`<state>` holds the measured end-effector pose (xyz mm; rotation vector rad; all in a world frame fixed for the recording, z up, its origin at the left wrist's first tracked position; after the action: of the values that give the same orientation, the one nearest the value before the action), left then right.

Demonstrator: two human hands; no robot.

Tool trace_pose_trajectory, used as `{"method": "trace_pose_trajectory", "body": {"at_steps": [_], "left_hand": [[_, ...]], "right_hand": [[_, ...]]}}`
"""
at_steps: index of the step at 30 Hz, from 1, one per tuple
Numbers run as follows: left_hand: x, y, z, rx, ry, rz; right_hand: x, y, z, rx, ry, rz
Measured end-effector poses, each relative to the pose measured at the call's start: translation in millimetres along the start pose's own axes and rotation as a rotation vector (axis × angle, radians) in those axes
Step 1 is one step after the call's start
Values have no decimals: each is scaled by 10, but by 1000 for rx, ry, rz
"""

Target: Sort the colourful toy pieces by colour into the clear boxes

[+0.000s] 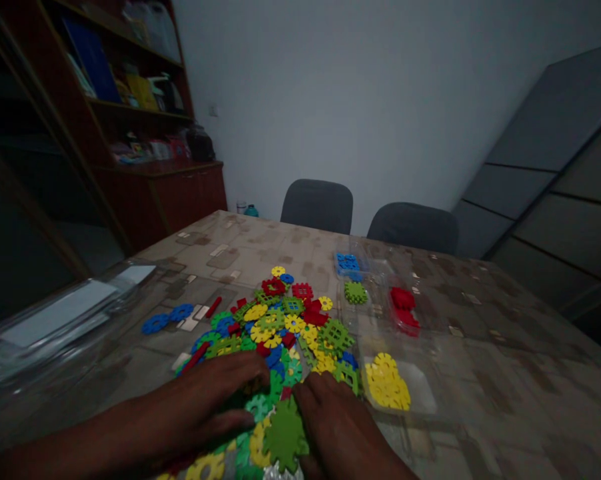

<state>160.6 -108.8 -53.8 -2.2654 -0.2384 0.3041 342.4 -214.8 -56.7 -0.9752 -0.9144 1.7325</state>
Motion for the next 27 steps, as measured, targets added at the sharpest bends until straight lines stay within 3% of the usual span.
{"method": "trace_pose_trajectory", "body": {"at_steps": [7, 12, 18, 22, 27], "left_hand": [[3, 46, -89, 35, 60, 15], [107, 230, -181, 151, 54, 63], [231, 416, -180, 207, -4, 141], [107, 303, -210, 140, -8, 79], [-56, 66, -338, 32, 0, -48]], "right_hand": [[8, 159, -100, -60, 53, 9], [10, 248, -132, -59, 20, -65], [124, 479, -255, -111, 43, -35], [160, 521, -253, -180, 46, -149], [68, 343, -173, -182, 3, -250]]}}
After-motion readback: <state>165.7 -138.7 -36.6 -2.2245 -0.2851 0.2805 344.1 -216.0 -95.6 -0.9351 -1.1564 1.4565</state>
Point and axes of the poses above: each hand's wrist, its own x-axis towards the middle knuckle, its own y-axis out of the palm, z = x × y, the point moved 4 cm from there along x, towards the middle knuckle, and after that the axes turned 8 degrees about z, right-handed, at the moved point
